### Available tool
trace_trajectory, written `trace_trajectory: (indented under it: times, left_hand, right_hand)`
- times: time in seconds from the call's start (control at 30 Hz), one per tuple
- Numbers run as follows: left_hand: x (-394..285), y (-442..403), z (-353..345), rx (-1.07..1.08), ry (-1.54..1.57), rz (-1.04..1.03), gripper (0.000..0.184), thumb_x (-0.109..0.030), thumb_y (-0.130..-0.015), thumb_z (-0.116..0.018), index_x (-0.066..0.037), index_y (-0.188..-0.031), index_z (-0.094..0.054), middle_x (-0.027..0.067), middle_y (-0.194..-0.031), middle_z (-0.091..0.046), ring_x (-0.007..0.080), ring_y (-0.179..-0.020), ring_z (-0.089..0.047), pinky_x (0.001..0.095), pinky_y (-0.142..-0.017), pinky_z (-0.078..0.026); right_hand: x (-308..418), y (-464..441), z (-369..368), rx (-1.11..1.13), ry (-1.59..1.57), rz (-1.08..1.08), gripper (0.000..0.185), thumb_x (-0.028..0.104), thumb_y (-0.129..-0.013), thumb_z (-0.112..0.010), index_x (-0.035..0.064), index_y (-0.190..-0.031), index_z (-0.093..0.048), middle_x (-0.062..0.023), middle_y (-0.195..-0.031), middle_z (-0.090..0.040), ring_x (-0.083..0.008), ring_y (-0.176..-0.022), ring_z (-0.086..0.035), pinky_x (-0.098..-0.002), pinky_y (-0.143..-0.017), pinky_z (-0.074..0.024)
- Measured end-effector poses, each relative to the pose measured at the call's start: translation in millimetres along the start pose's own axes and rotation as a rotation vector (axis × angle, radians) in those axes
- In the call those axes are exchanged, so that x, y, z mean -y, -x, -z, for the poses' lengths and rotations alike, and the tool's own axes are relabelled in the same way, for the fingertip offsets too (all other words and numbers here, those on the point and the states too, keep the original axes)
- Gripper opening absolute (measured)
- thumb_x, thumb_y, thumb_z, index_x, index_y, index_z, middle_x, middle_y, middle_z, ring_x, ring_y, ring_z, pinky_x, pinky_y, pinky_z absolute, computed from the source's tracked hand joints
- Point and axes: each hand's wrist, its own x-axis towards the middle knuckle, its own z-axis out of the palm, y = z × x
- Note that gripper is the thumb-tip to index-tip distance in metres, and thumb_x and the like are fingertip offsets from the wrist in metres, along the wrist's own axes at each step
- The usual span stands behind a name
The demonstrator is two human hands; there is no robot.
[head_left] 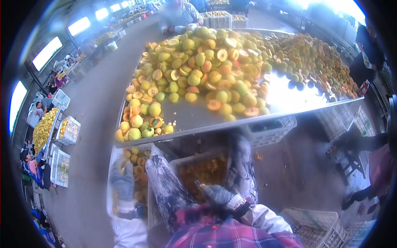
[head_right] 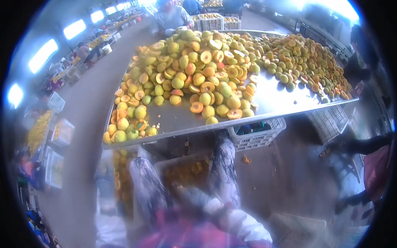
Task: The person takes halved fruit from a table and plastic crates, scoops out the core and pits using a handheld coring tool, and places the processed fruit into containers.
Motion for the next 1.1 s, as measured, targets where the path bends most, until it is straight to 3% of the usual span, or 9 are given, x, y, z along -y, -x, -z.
trace_trajectory:
  times: [0.13, 0.2, 0.27, 0.43, 0.6, 0.8, 0.87, 1.03, 1.1]
  left_hand:
    - [-10, -38, 8, -0.212, -0.321, -0.219, 0.038, -0.016, -0.085, -0.065, 0.0, -0.118, -0.059, 0.0202, -0.118, -0.058, 0.0364, -0.104, -0.058, 0.0424, -0.091, -0.048]
    - [-44, -64, -38, -0.007, -0.175, -0.011, 0.039, -0.018, -0.086, -0.065, 0.001, -0.12, -0.057, 0.0202, -0.118, -0.058, 0.0364, -0.104, -0.058, 0.0424, -0.092, -0.048]
    - [-76, -96, -98, 0.368, 0.435, 0.052, 0.046, -0.029, -0.087, -0.065, 0.0, -0.121, -0.056, 0.0212, -0.12, -0.058, 0.0364, -0.107, -0.058, 0.0433, -0.093, -0.046]
    - [-123, -166, -291, 0.45, -0.036, -0.287, 0.075, -0.051, -0.081, -0.067, 0.0, -0.134, -0.048, 0.0241, -0.133, -0.051, 0.0347, -0.127, -0.047, 0.0438, -0.105, -0.038]
    - [-148, -178, -364, 0.681, -0.293, 0.008, 0.093, -0.053, -0.076, -0.07, -0.001, -0.143, -0.034, 0.0239, -0.142, -0.043, 0.0376, -0.134, -0.039, 0.0473, -0.109, -0.034]
    - [-106, -175, -350, 0.497, -0.057, -0.248, 0.061, -0.043, -0.079, -0.068, -0.001, -0.121, -0.055, 0.0187, -0.105, -0.066, 0.0347, -0.092, -0.066, 0.0434, -0.082, -0.055]
    - [-107, -173, -308, 1.024, 0.79, 0.532, 0.048, -0.049, -0.084, -0.061, -0.005, -0.105, -0.059, 0.0126, -0.085, -0.066, 0.026, -0.065, -0.065, 0.0379, -0.057, -0.055]
    - [-138, -108, -193, 0.841, 1.316, 0.853, 0.052, -0.058, -0.088, -0.051, -0.008, -0.1, -0.06, 0.0098, -0.077, -0.064, 0.022, -0.056, -0.061, 0.0323, -0.047, -0.05]
    - [-127, -77, -171, 0.824, 1.571, 0.949, 0.052, -0.057, -0.09, -0.05, -0.008, -0.103, -0.06, 0.0106, -0.076, -0.063, 0.0221, -0.057, -0.061, 0.0311, -0.046, -0.05]
  right_hand:
    - [-24, -11, -26, -0.087, -0.607, -0.197, 0.039, 0.035, -0.102, -0.046, 0.0034, -0.112, -0.065, -0.0055, -0.092, -0.067, -0.0131, -0.078, -0.058, -0.03, -0.072, -0.0471]
    - [31, -30, 27, 0.22, -0.807, -0.838, 0.039, 0.039, -0.101, -0.049, 0.0055, -0.111, -0.065, -0.0014, -0.092, -0.065, -0.0109, -0.083, -0.055, -0.0284, -0.074, -0.0458]
    - [29, -32, 37, 0.23, -0.876, -0.771, 0.043, 0.045, -0.098, -0.051, 0.0064, -0.112, -0.064, 0.0001, -0.093, -0.064, -0.0106, -0.083, -0.054, -0.0281, -0.076, -0.0446]
    - [-6, -32, 41, 0.02, -0.933, -0.727, 0.034, 0.032, -0.101, -0.049, 0.006, -0.118, -0.063, -0.0006, -0.105, -0.066, -0.0102, -0.1, -0.057, -0.0268, -0.086, -0.0454]
    - [-75, -25, 13, -0.017, -0.825, -0.72, 0.038, 0.027, -0.102, -0.048, 0.0036, -0.13, -0.055, -0.0075, -0.121, -0.062, -0.0116, -0.116, -0.053, -0.0249, -0.098, -0.0415]
    - [-97, -24, -6, 0.062, -1.01, -0.724, 0.042, 0.027, -0.103, -0.043, 0.0022, -0.137, -0.048, -0.012, -0.135, -0.053, -0.0145, -0.131, -0.044, -0.0229, -0.108, -0.0341]
    - [-86, -21, -1, 0.041, -1.092, -0.747, 0.042, 0.026, -0.103, -0.042, 0.0015, -0.137, -0.047, -0.0131, -0.137, -0.052, -0.0153, -0.131, -0.044, -0.0231, -0.109, -0.0332]
    - [-62, -20, 2, -0.269, -0.037, 0.017, 0.036, 0.023, -0.102, -0.043, 0.0012, -0.128, -0.054, -0.0173, -0.127, -0.058, -0.0251, -0.121, -0.054, -0.0321, -0.101, -0.0435]
    - [-15, -42, 37, -0.223, -0.348, -0.22, 0.034, 0.023, -0.102, -0.043, 0.0012, -0.125, -0.056, -0.0171, -0.121, -0.061, -0.0274, -0.116, -0.057, -0.0338, -0.095, -0.0459]
